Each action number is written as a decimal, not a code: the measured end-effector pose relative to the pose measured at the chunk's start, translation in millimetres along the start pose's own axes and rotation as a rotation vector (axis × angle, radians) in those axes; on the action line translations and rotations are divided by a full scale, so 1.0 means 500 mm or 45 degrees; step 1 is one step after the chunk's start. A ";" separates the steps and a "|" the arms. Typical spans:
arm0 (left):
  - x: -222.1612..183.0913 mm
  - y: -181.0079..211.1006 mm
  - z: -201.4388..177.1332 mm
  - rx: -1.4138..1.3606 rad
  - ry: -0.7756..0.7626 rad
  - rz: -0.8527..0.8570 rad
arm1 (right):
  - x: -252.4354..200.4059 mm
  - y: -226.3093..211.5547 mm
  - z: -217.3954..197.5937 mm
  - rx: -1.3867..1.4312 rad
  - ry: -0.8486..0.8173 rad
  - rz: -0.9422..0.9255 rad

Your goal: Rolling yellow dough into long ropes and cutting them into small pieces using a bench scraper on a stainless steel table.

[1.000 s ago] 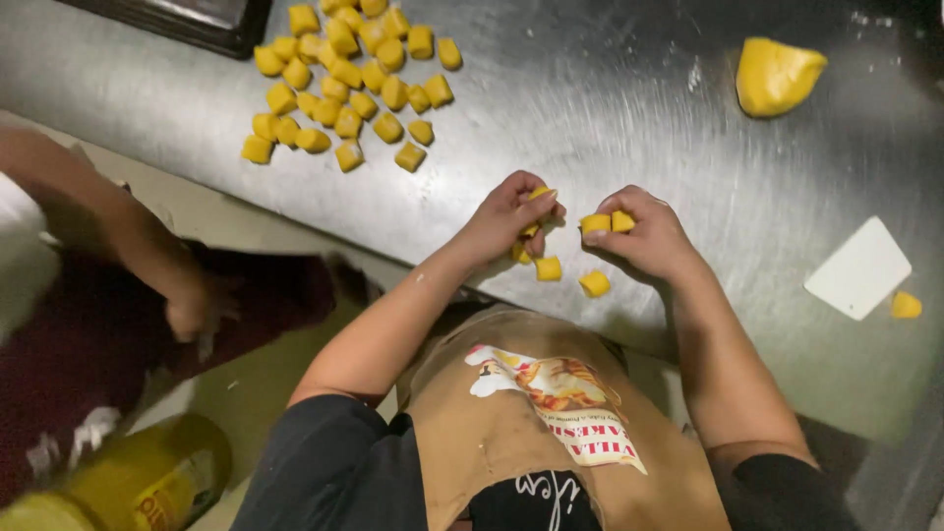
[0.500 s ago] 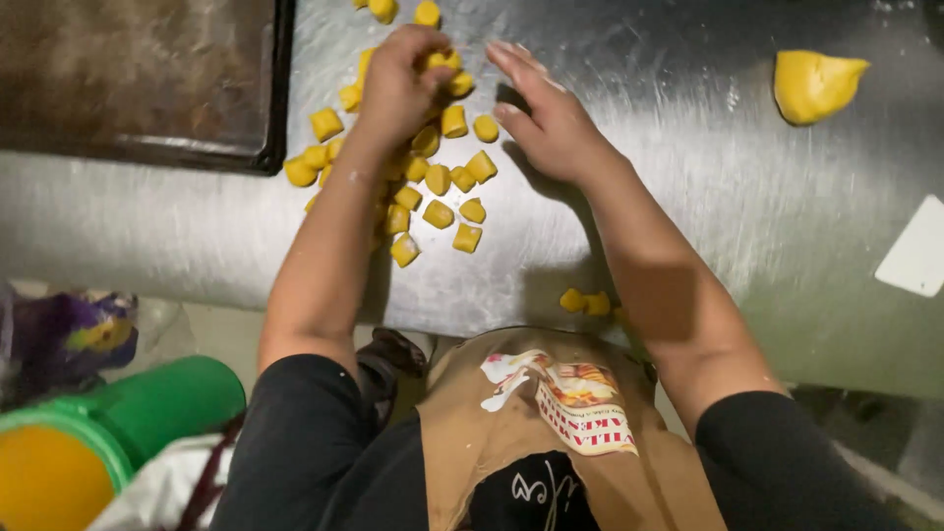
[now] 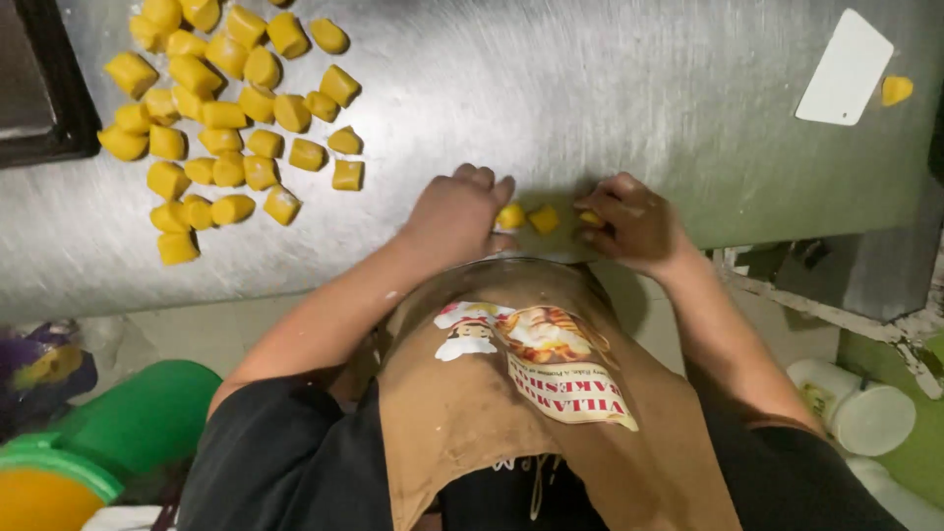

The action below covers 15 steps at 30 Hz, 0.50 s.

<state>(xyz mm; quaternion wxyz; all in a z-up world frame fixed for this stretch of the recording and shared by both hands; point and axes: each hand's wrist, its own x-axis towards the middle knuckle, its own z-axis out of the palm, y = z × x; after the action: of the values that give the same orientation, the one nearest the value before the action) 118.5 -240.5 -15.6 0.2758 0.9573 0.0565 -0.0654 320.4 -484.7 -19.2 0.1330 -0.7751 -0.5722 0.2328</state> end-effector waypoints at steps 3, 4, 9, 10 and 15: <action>-0.002 0.044 0.054 0.281 0.084 0.033 | -0.003 0.039 0.053 -0.089 0.299 -0.187; -0.003 0.047 0.059 0.226 0.101 0.021 | 0.008 0.036 0.049 0.046 0.299 -0.180; -0.017 0.078 0.055 0.130 0.186 -0.107 | 0.074 -0.008 0.065 -0.290 0.264 -0.461; -0.025 0.081 0.063 -0.013 0.213 -0.171 | 0.085 0.003 0.070 -0.240 0.128 -0.446; -0.083 0.069 0.051 -1.037 0.700 -0.501 | 0.159 -0.006 0.038 0.364 -0.079 -0.206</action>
<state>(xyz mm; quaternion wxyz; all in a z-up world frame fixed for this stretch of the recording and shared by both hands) 80.4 -286.1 -12.4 0.5829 0.7256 0.3264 0.1649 326.9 -409.5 -50.8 0.2426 -0.6920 -0.5977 0.3242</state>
